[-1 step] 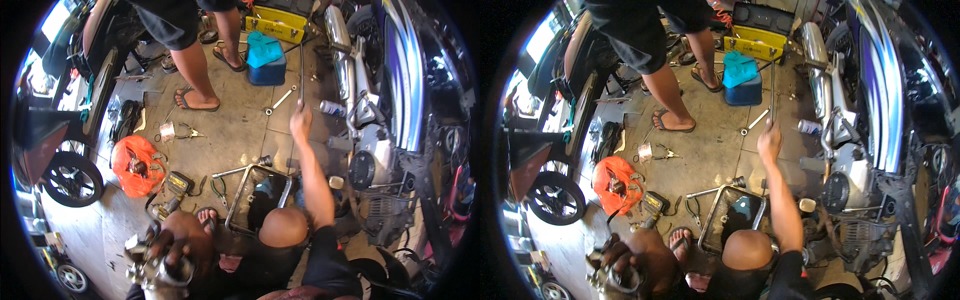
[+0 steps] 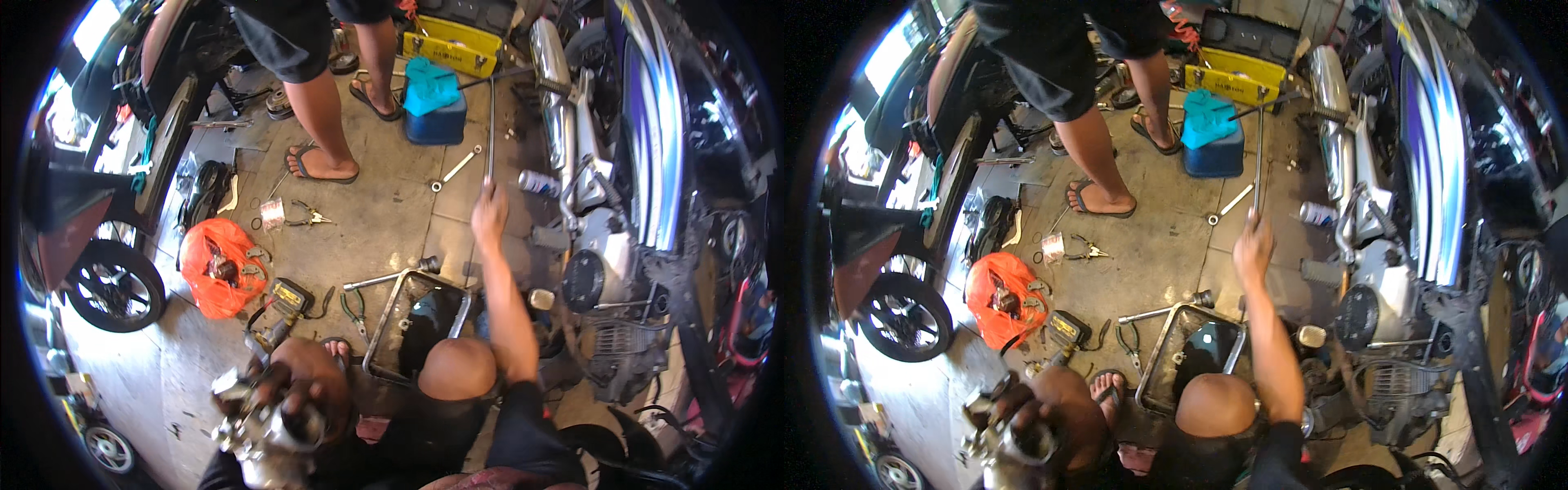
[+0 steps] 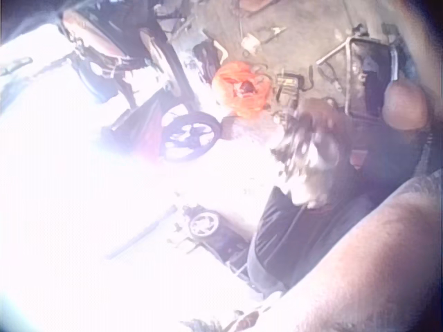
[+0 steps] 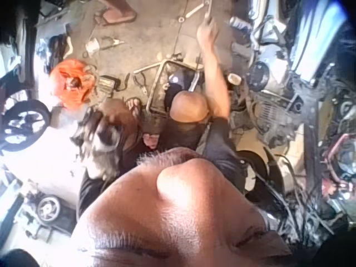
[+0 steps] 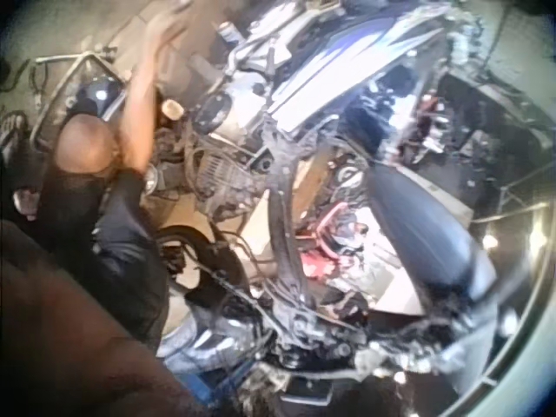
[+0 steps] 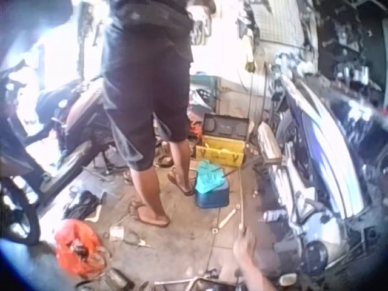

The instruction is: The person uses a screwdriver to tighten screws on a carburetor assembly while holding it by hand and wiping parts with a cloth.

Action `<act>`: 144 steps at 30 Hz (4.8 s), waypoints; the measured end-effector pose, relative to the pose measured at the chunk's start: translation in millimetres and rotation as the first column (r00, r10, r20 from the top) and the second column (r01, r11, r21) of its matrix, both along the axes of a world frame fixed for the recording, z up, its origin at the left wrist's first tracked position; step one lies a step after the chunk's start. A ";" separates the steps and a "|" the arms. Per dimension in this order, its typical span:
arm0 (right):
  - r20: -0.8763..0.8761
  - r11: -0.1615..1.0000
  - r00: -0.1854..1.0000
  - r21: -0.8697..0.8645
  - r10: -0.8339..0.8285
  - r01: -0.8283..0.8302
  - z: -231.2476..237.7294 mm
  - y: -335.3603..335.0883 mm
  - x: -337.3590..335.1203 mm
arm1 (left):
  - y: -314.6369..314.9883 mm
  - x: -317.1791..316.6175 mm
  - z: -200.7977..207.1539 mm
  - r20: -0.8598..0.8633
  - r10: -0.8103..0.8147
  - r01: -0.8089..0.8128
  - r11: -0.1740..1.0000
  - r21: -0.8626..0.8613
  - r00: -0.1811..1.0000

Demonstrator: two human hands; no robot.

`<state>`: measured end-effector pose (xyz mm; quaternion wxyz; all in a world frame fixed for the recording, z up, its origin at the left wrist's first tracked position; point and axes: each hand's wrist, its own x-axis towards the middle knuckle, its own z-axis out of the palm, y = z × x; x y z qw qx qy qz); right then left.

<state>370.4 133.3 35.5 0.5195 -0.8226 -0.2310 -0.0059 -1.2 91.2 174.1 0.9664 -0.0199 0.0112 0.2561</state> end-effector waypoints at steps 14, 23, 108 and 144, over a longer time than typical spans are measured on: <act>-0.409 0.795 0.846 0.606 0.341 -0.027 148.7 -273.5 -219.1 | -39.0 51.3 24.6 -0.269 -0.032 0.038 0.999 0.019 0.963; 0.001 0.973 0.995 0.210 -0.095 0.093 143.0 -387.7 -388.4 | -87.5 83.3 -6.8 -0.338 0.109 -0.134 0.990 -0.053 0.935; 0.264 0.955 0.958 -0.295 0.113 -0.031 111.1 -426.9 -413.9 | -94.9 75.1 -84.4 0.012 -0.098 0.099 0.994 -0.040 0.995; 0.175 0.927 0.980 -0.375 0.096 -0.024 148.2 -421.7 -383.0 | -85.5 64.0 -62.6 -0.397 0.119 -0.091 0.992 0.088 0.910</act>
